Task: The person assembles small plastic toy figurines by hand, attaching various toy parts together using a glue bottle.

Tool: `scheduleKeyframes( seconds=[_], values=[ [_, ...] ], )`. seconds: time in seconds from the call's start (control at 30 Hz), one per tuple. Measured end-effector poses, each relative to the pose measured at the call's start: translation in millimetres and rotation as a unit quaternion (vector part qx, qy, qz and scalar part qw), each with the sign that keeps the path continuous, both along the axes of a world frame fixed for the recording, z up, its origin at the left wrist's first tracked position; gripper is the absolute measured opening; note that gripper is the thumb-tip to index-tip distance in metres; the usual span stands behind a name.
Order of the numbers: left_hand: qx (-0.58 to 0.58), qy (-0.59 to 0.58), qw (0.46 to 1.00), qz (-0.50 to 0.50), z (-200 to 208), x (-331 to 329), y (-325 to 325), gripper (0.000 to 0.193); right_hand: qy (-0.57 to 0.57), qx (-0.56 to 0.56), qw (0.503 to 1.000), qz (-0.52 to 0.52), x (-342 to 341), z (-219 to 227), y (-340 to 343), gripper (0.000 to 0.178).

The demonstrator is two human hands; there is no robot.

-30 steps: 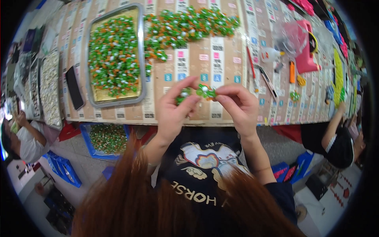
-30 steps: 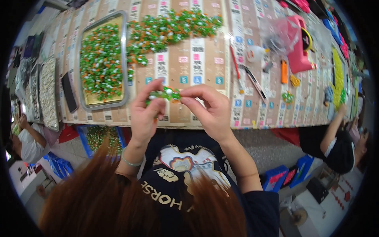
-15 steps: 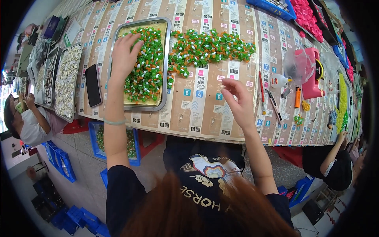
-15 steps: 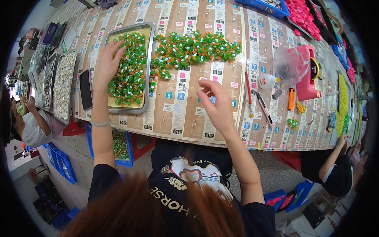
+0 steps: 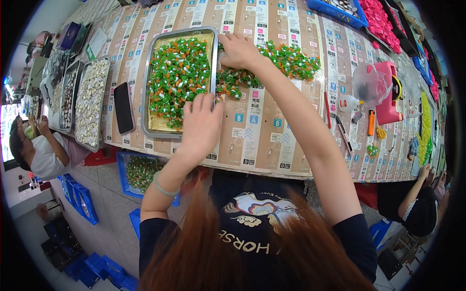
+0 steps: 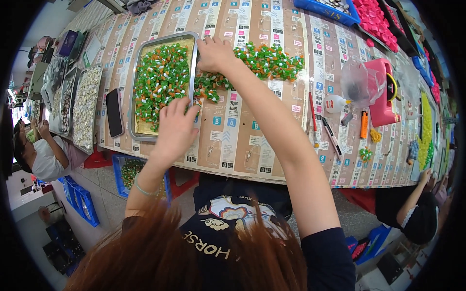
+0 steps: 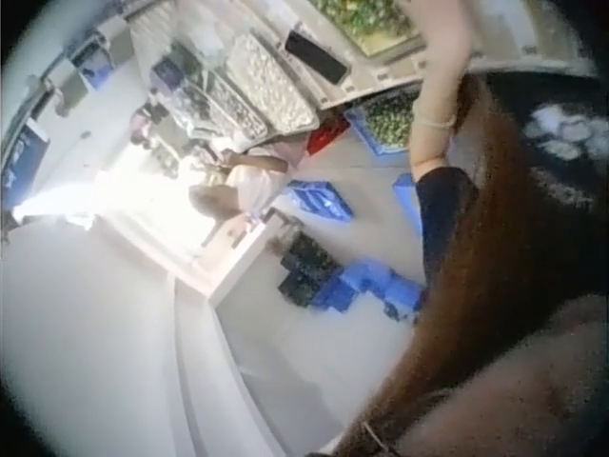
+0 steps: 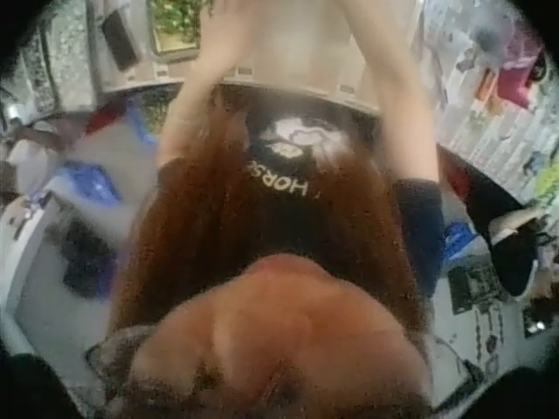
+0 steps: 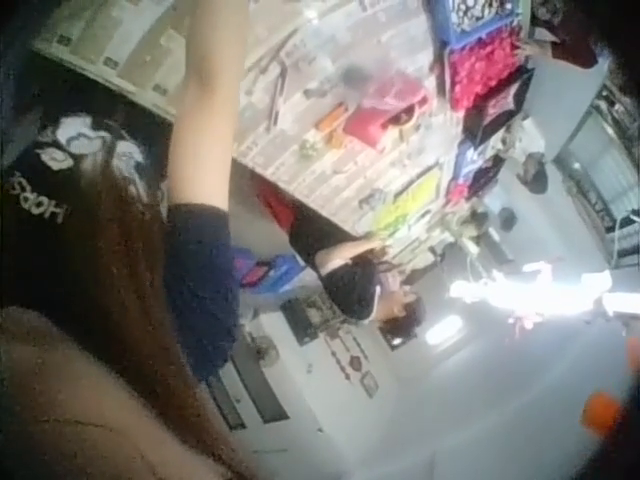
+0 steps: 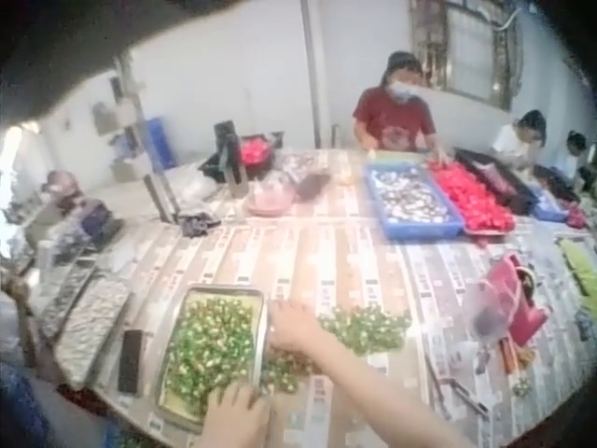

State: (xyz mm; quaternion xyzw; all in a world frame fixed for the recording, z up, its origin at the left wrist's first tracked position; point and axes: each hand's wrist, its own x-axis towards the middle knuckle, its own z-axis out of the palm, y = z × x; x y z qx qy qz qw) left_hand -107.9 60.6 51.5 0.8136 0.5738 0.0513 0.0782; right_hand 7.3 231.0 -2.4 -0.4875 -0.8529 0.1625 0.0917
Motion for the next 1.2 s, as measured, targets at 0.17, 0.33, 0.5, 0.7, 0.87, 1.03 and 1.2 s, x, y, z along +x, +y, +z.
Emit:
scheduleKeyframes(
  seconds=[0.17,0.33,0.5,0.7,0.87,1.03,1.2],
  values=[
    [0.116,0.106,0.987,0.023,-33.4,7.4,10.5,0.036,-0.003,-0.079,0.996,0.045,-3.5,16.9,-6.8,0.047],
    [0.147,0.106,0.982,0.050,-40.6,15.8,33.0,0.033,-0.006,-0.119,0.984,0.131,18.6,21.0,-28.0,0.026],
    [0.144,0.020,0.989,-0.027,-47.8,20.6,33.6,0.027,-0.076,-0.174,0.970,0.155,34.5,39.9,-43.5,0.021],
    [0.084,0.058,0.993,0.055,-25.4,15.9,39.4,0.033,0.083,-0.021,0.994,0.065,24.7,7.2,-22.4,0.035],
    [0.089,0.119,0.986,0.073,-10.8,-13.4,36.9,0.029,0.101,-0.027,0.994,0.033,4.3,-5.4,-22.9,0.038],
    [0.136,-0.010,0.989,0.059,-12.0,-5.0,37.6,0.028,0.106,-0.001,0.994,0.041,16.9,-7.6,-28.3,0.035],
    [0.130,-0.013,0.991,-0.006,-29.2,-1.2,45.9,0.026,0.053,0.058,0.996,0.044,26.1,8.5,-41.1,0.025]
  ],
)
